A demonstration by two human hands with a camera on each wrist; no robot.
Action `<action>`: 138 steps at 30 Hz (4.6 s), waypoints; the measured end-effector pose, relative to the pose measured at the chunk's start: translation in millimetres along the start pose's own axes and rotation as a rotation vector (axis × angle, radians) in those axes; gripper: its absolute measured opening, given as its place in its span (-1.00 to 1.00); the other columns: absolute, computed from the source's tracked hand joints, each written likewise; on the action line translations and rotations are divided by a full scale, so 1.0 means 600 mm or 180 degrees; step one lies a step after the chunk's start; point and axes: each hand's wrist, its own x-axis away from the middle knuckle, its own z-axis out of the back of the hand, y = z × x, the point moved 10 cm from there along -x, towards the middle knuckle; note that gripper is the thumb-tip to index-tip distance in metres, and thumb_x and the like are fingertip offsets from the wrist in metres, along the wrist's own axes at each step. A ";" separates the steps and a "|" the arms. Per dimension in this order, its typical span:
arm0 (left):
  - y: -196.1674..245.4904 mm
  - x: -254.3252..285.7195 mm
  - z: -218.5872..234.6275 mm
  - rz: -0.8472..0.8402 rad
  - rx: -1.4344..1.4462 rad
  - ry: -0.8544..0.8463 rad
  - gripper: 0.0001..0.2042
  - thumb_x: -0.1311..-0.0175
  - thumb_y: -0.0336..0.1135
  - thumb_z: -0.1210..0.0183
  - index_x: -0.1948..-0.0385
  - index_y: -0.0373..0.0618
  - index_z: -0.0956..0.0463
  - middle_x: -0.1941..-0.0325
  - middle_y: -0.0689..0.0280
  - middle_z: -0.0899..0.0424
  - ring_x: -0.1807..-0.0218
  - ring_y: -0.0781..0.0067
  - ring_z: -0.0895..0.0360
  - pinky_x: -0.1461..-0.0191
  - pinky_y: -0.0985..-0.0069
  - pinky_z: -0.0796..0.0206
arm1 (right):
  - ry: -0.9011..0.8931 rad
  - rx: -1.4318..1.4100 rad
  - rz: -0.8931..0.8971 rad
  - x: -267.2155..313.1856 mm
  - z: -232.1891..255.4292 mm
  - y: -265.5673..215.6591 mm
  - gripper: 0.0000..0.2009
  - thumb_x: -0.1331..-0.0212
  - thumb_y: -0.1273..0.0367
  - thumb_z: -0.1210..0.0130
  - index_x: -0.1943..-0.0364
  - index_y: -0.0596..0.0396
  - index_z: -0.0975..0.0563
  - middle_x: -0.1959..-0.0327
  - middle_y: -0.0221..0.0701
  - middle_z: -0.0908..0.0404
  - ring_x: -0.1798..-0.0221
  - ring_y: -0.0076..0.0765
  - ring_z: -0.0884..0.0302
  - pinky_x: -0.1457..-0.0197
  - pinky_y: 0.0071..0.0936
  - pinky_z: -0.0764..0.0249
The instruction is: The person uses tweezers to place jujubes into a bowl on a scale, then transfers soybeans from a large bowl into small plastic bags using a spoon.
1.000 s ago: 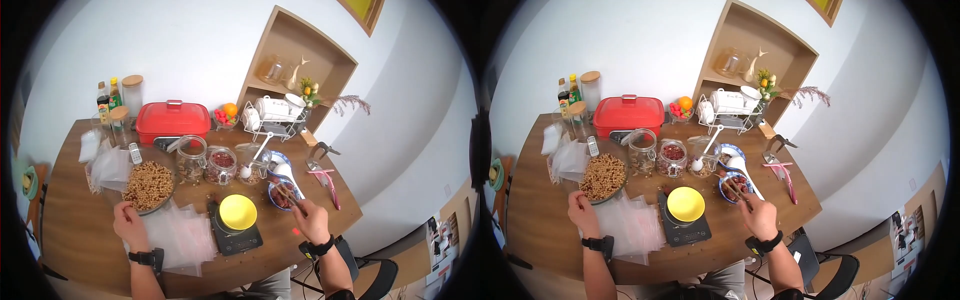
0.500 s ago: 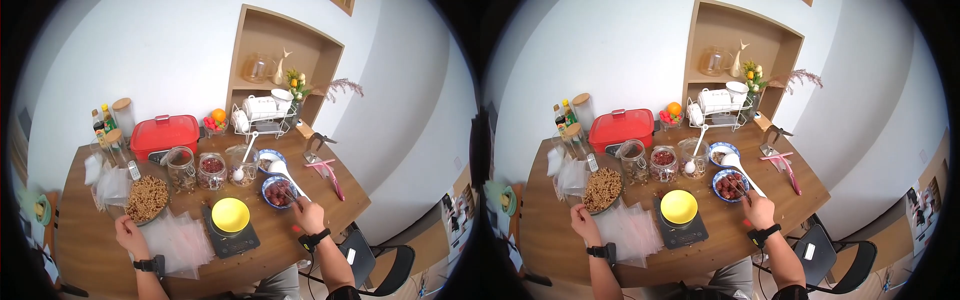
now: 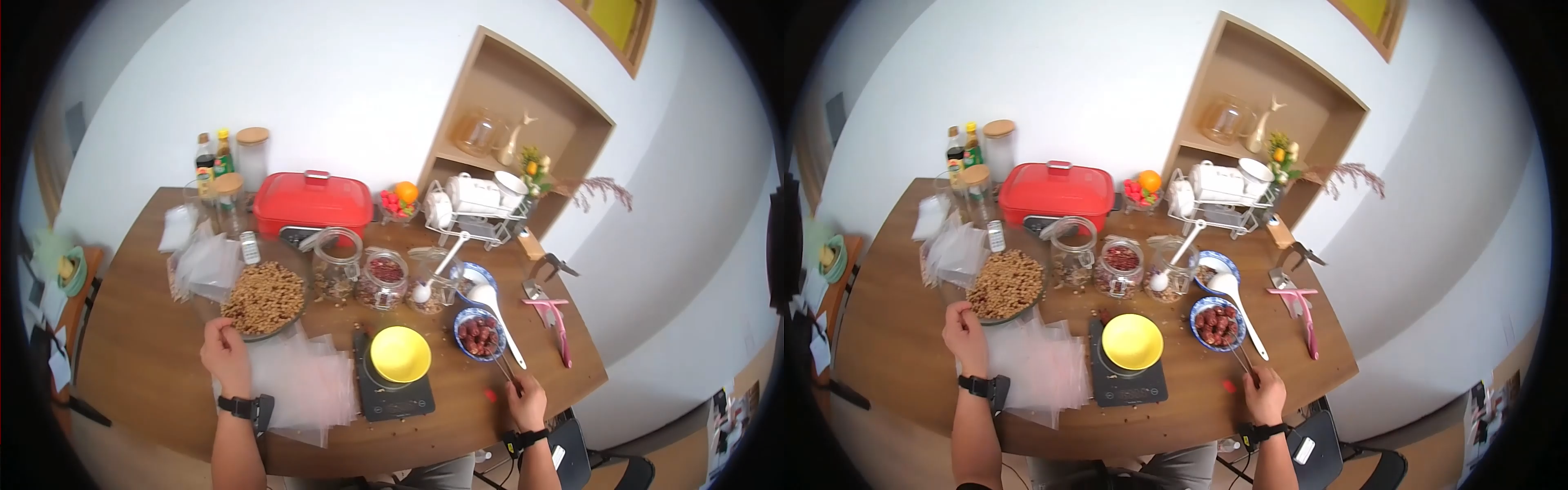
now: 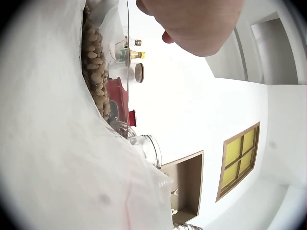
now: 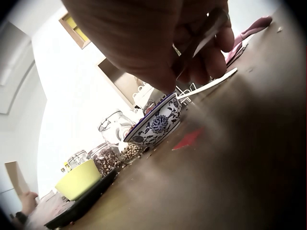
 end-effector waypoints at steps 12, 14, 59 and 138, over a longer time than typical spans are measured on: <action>0.016 -0.003 0.008 -0.0038 -0.0092 0.0019 -0.93 -0.37 -0.45 -0.27 0.23 0.01 -0.67 0.55 0.22 -0.67 0.49 0.08 -0.68 0.37 0.21 -0.47 | -0.0271 -0.0016 0.0005 0.020 -0.040 0.054 -0.83 -0.19 0.39 -0.39 0.21 0.18 -0.70 0.28 -0.16 -0.68 0.16 0.11 -0.66 0.03 -0.03 -0.56; 0.021 -0.005 0.012 -0.0057 -0.0079 0.0043 -0.93 -0.37 -0.45 -0.27 0.23 0.02 -0.66 0.55 0.23 -0.68 0.48 0.09 -0.69 0.37 0.21 -0.48 | -0.0185 -0.0072 0.0110 0.023 -0.039 0.056 -0.82 -0.19 0.40 -0.39 0.19 0.18 -0.68 0.26 -0.16 -0.68 0.15 0.12 -0.64 0.01 -0.02 -0.55; 0.023 0.007 -0.007 -0.0166 -0.0206 -0.0010 -0.94 -0.36 -0.49 -0.23 0.28 -0.08 -0.66 0.60 0.27 -0.61 0.56 0.34 -0.62 0.41 0.38 -0.42 | -0.0823 -0.3208 -0.0510 -0.008 -0.295 -0.168 -0.58 -0.65 0.29 -0.12 0.53 0.00 -0.42 0.61 -0.62 -0.44 0.60 -0.74 -0.25 0.55 -0.64 -0.12; 0.019 0.007 -0.015 -0.0011 -0.0195 -0.0184 -0.93 -0.37 -0.44 -0.24 0.23 0.00 -0.68 0.54 0.20 -0.71 0.50 0.09 -0.70 0.39 0.21 -0.46 | -0.0918 -0.2845 -0.0486 -0.007 -0.271 -0.195 -0.59 -0.62 0.36 -0.16 0.52 0.12 -0.41 0.56 -0.62 -0.41 0.44 -0.71 -0.25 0.39 -0.52 -0.20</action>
